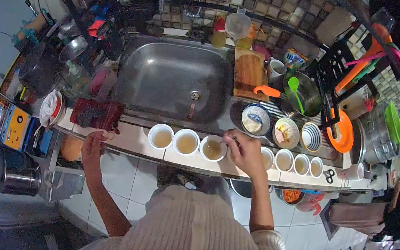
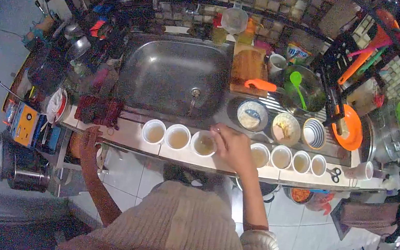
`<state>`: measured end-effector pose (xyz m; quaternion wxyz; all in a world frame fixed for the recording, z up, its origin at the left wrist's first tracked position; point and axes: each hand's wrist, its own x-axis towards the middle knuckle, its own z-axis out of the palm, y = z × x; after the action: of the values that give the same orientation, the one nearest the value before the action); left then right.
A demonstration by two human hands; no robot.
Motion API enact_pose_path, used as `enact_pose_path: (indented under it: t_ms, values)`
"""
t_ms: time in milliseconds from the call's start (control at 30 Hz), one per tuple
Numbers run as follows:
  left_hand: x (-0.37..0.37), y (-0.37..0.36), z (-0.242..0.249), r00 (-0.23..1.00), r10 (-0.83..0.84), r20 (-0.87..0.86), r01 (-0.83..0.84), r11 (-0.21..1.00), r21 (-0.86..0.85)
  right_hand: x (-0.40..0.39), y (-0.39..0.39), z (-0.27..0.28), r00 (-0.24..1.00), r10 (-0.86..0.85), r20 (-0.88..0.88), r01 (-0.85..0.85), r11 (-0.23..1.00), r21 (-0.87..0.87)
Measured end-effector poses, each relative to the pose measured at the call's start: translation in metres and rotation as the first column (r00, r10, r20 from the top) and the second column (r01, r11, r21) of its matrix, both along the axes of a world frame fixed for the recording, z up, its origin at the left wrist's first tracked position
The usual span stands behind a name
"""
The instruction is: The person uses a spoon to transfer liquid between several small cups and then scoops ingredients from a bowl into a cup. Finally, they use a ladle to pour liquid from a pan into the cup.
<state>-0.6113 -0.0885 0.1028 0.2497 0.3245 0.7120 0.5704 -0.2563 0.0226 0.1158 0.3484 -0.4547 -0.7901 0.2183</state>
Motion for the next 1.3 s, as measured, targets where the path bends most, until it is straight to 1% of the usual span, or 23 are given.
enact_pose_path:
  t_ms: [33,67,133,267,300,433,500,533,600,633,700,733,800,833,867,900,933,1000,1033,1100,1133,1200,1300]
  values:
    - [-0.001,0.001,-0.002,1.000,0.007,-0.001,-0.007,1.000,0.015,-0.001,0.001,0.002,0.998,-0.009,-0.062,0.009,1.000,0.007]
    - [-0.001,0.001,-0.004,1.000,0.007,0.001,-0.007,1.000,0.020,0.000,0.002,0.002,0.998,-0.008,-0.060,0.009,1.000,0.013]
    - [-0.004,-0.001,-0.006,0.998,-0.019,0.059,0.015,0.998,0.059,0.000,0.003,0.003,0.990,-0.031,0.139,0.025,0.999,0.047]
    - [-0.002,-0.004,-0.009,1.000,-0.025,0.016,0.025,0.999,0.034,-0.008,-0.001,-0.006,0.988,-0.103,0.113,0.097,0.994,0.056]
    - [-0.002,-0.005,-0.010,0.999,-0.044,0.013,0.044,0.999,0.013,-0.012,-0.003,-0.003,0.991,-0.121,0.055,0.115,0.989,0.096]
    - [-0.003,-0.008,-0.012,0.997,-0.070,0.040,0.072,0.996,-0.061,-0.010,-0.005,0.000,0.979,-0.118,0.164,0.109,0.992,0.062]
    - [-0.003,-0.003,-0.010,0.995,-0.082,0.056,0.082,0.997,-0.009,-0.011,-0.005,0.004,0.971,-0.178,0.161,0.160,0.980,0.116]
    - [-0.003,-0.003,-0.009,0.993,-0.096,0.070,0.094,0.995,0.027,-0.012,-0.005,0.003,0.971,-0.175,0.162,0.158,0.981,0.111]
    - [-0.001,-0.002,-0.006,0.995,-0.091,0.042,0.089,0.995,0.055,-0.013,-0.005,0.000,0.989,-0.029,0.145,0.014,0.994,0.107]
    - [0.000,0.002,-0.005,0.996,-0.091,0.015,0.089,0.991,0.098,-0.012,-0.005,0.003,0.989,-0.033,0.146,0.017,0.994,0.108]
    - [-0.005,0.006,-0.008,0.995,-0.101,0.003,0.100,0.992,0.081,-0.010,-0.012,0.011,0.948,0.110,0.298,-0.097,0.994,-0.059]
    - [-0.006,0.007,-0.009,0.995,-0.103,-0.014,0.103,0.992,0.072,-0.009,-0.014,0.014,0.948,0.111,0.298,-0.096,0.993,-0.065]
    - [-0.005,0.007,-0.007,0.995,-0.101,-0.026,0.102,0.994,0.036,-0.008,-0.012,0.019,0.931,0.020,0.365,-0.009,0.999,-0.033]
    - [-0.003,0.008,-0.005,0.994,-0.103,-0.037,0.103,0.995,0.003,-0.009,-0.012,0.017,0.931,0.021,0.365,-0.010,0.999,-0.033]
    - [-0.001,0.008,-0.003,0.994,-0.103,-0.038,0.103,0.995,0.003,-0.009,-0.011,0.014,0.957,0.044,0.288,-0.054,0.998,0.027]
    - [0.002,0.006,-0.002,0.993,-0.115,-0.009,0.115,0.993,0.032,-0.010,-0.011,0.012,0.975,0.072,0.212,-0.092,0.992,0.087]
    - [0.003,0.005,-0.002,0.992,-0.126,0.021,0.125,0.990,0.061,-0.008,-0.012,0.011,0.975,0.073,0.212,-0.092,0.992,0.085]
    - [0.002,0.003,-0.006,0.994,-0.107,-0.010,0.107,0.993,0.041,-0.004,-0.015,0.011,0.952,0.118,0.284,-0.128,0.992,0.020]
    - [0.000,0.006,-0.007,0.995,-0.088,-0.045,0.089,0.996,0.030,-0.003,-0.013,0.013,0.953,0.114,0.282,-0.127,0.991,0.028]
    - [-0.001,0.007,-0.006,0.996,-0.083,-0.027,0.084,0.996,0.015,-0.001,-0.014,0.017,0.924,-0.008,0.383,0.001,1.000,0.017]
    - [-0.002,0.007,-0.006,0.997,-0.077,-0.007,0.077,0.997,-0.002,-0.001,-0.015,0.018,0.924,-0.007,0.383,0.000,1.000,0.017]
    - [-0.001,0.006,-0.004,0.997,-0.077,0.020,0.077,0.997,0.010,0.000,-0.016,0.023,0.975,0.032,0.220,-0.051,0.995,0.083]
    - [0.000,0.004,-0.002,0.997,-0.077,0.030,0.077,0.997,0.003,0.008,-0.033,0.043,0.982,0.000,0.190,-0.020,0.994,0.105]
